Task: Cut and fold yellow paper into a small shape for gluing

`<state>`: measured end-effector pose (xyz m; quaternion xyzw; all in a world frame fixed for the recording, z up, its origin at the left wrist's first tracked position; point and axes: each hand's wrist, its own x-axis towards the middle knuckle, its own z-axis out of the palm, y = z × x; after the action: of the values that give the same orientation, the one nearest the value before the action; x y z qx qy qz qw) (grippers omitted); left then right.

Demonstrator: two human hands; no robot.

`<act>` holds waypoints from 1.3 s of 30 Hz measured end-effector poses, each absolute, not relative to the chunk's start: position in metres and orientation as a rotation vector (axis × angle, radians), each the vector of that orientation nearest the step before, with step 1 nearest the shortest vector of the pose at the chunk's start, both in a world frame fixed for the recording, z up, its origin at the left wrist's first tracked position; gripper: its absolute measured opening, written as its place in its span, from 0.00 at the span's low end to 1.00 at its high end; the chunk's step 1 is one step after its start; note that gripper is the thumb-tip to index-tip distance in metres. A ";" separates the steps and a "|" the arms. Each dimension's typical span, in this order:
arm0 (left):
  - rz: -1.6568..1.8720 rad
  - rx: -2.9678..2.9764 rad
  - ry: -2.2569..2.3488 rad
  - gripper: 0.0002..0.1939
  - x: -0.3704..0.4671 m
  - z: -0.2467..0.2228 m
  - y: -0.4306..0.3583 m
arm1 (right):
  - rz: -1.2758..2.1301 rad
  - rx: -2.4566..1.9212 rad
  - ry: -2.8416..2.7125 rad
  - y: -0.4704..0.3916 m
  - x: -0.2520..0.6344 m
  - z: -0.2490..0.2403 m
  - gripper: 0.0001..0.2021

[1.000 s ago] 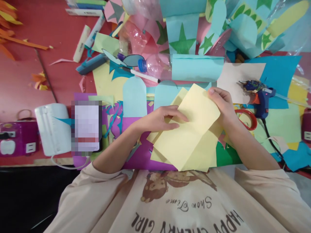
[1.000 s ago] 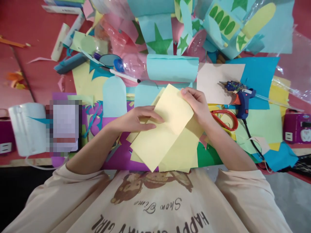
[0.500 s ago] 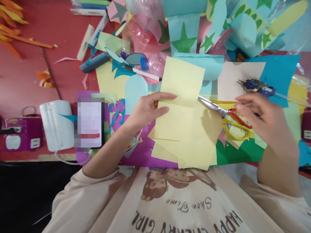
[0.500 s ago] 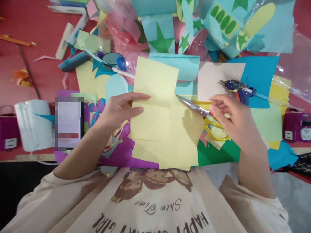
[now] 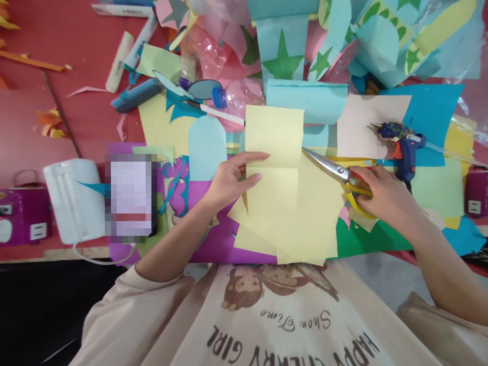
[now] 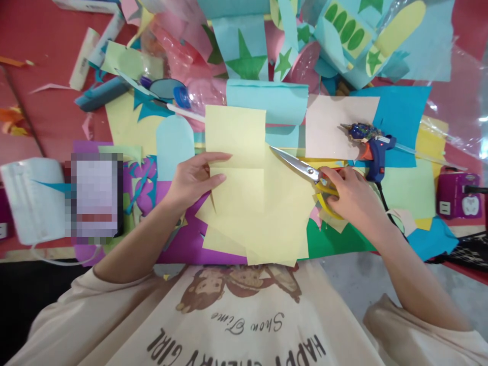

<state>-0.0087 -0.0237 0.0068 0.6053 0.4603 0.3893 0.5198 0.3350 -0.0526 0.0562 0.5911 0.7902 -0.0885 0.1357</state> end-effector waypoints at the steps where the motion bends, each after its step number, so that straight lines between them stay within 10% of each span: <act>1: 0.957 1.430 1.080 0.18 -0.010 0.006 -0.024 | -0.262 1.735 2.295 -0.051 0.335 0.055 0.26; 14: 1.077 1.455 1.022 0.18 -0.012 0.010 -0.029 | -0.593 1.724 2.541 -0.054 0.361 0.094 0.12; 24: 1.028 1.513 1.011 0.18 -0.014 0.010 -0.032 | -0.706 1.607 2.288 -0.044 0.346 0.104 0.30; 39: 0.984 1.635 0.982 0.16 -0.010 0.014 -0.034 | -0.759 1.576 2.245 -0.038 0.321 0.101 0.28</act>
<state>-0.0097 -0.0339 0.0142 0.6695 0.4020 0.4027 0.4774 0.3208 -0.0377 0.1014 0.5479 0.7802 -0.2636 0.1472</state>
